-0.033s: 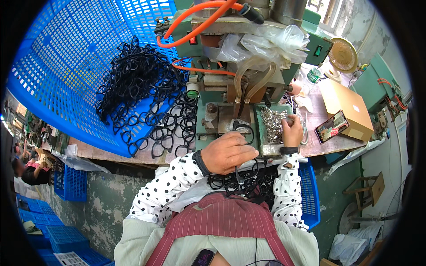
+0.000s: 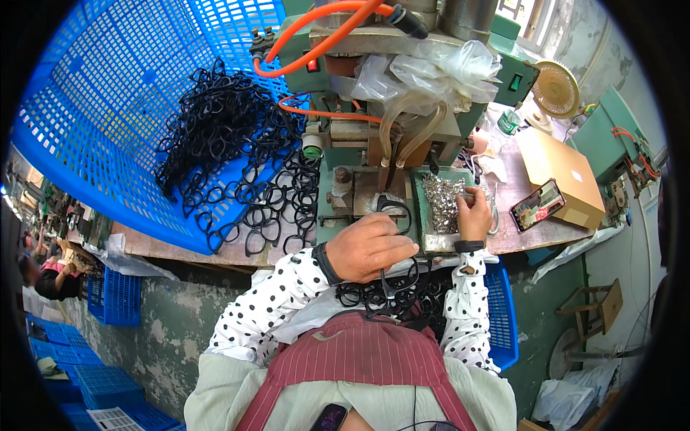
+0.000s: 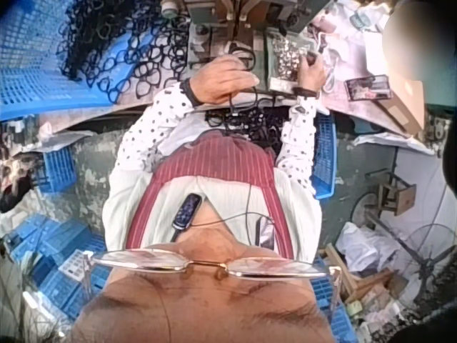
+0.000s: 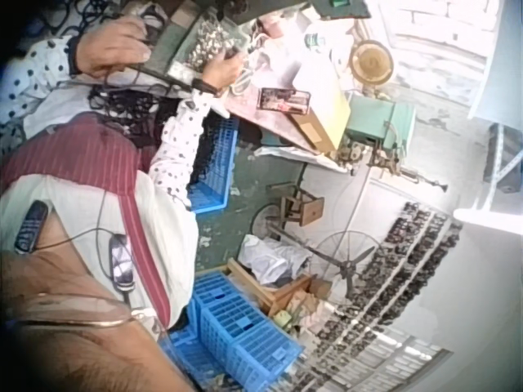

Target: The person assembles eyeglasses by inserting small metal components into black frames using a press machine. They repeatedly pick frames from a blue basket, place them in the machine, add components, and operate the press to secure the parts.

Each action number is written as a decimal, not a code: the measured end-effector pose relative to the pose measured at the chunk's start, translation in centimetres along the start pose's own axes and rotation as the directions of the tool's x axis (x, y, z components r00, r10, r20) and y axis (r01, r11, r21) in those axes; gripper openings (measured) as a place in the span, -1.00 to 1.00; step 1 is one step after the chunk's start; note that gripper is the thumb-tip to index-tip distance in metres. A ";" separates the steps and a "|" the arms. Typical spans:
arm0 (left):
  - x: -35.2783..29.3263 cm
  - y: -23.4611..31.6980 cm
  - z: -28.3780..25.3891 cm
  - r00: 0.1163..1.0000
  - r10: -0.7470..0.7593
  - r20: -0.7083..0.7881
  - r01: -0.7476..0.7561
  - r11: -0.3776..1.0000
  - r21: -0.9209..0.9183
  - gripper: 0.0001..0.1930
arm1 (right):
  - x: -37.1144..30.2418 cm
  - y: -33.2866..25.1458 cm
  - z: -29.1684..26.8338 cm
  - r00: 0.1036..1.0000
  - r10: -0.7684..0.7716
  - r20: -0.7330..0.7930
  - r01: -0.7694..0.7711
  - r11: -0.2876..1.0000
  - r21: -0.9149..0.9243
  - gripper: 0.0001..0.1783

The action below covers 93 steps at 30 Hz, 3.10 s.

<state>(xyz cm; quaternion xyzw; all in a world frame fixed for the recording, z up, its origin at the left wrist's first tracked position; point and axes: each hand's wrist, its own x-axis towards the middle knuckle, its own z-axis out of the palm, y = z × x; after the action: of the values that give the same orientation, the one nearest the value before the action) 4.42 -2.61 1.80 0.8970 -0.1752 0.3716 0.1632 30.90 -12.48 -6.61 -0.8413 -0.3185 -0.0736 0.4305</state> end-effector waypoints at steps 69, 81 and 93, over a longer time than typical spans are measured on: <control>0.0 0.3 -0.2 1.000 -0.013 -0.021 0.013 1.000 0.007 -0.47 | -0.9 -8.4 -1.1 0.995 -0.079 0.068 0.044 0.914 0.404 -0.55; 0.0 0.0 0.0 1.000 -0.014 -0.010 0.014 0.999 -0.036 -0.49 | -2.4 1.8 -1.3 0.948 -0.256 0.191 0.293 0.936 -0.195 -0.78; -10.1 -4.5 -4.8 0.727 -0.409 -0.552 0.687 0.440 0.579 -0.75 | -1.8 2.6 0.8 0.998 -0.065 0.010 0.061 0.974 0.218 -0.91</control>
<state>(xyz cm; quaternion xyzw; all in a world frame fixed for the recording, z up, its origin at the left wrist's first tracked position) -3.24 5.32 -2.97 0.8092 0.3310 0.4782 -0.0841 30.96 -13.87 -9.57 -0.7791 -0.3548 -0.0449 0.5149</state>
